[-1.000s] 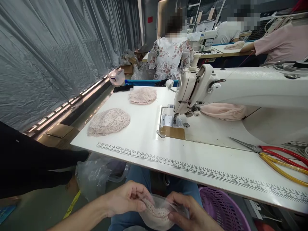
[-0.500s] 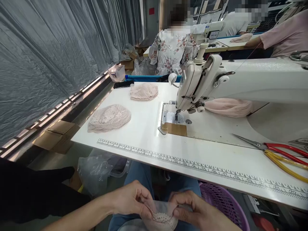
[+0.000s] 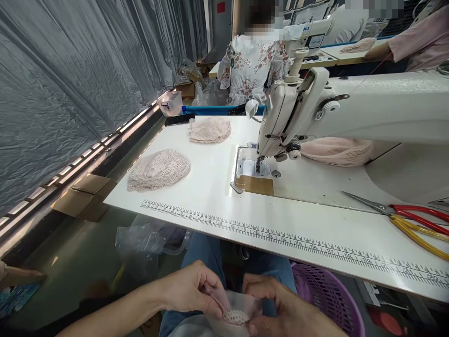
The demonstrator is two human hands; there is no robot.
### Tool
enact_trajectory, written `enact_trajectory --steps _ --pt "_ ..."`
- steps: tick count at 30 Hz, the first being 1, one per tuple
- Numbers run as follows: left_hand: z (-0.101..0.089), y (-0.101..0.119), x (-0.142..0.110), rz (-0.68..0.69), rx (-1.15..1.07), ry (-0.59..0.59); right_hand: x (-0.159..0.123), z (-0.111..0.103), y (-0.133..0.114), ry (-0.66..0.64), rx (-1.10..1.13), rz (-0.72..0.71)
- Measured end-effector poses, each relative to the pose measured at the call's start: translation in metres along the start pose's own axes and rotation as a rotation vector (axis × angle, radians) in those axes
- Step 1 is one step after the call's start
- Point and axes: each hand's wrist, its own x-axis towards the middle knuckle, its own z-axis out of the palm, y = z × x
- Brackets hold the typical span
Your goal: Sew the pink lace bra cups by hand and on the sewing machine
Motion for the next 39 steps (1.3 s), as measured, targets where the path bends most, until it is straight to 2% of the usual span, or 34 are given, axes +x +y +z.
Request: enact_trajectory --steps 4,8,14,22,31,39 --pt "0.003 0.002 0.000 -0.029 -0.019 0.020 -0.004 0.001 0.007 0.040 0.004 -0.116" --pt "0.001 0.003 -0.001 0.010 0.019 0.005 -0.006 -0.004 0.011 0.061 0.022 -0.159" --pt "-0.001 0.001 -0.001 -0.034 0.093 0.062 -0.009 -0.010 0.013 0.042 -0.029 -0.007" --pt "0.001 0.001 -0.002 -0.031 0.041 0.038 -0.014 -0.010 0.018 0.058 -0.057 0.018" --pt "0.003 0.001 0.001 0.028 0.124 -0.028 -0.006 -0.005 0.011 0.049 -0.067 0.026" --pt "0.008 0.002 0.006 -0.035 0.068 -0.005 -0.005 -0.007 0.003 0.037 -0.026 0.067"
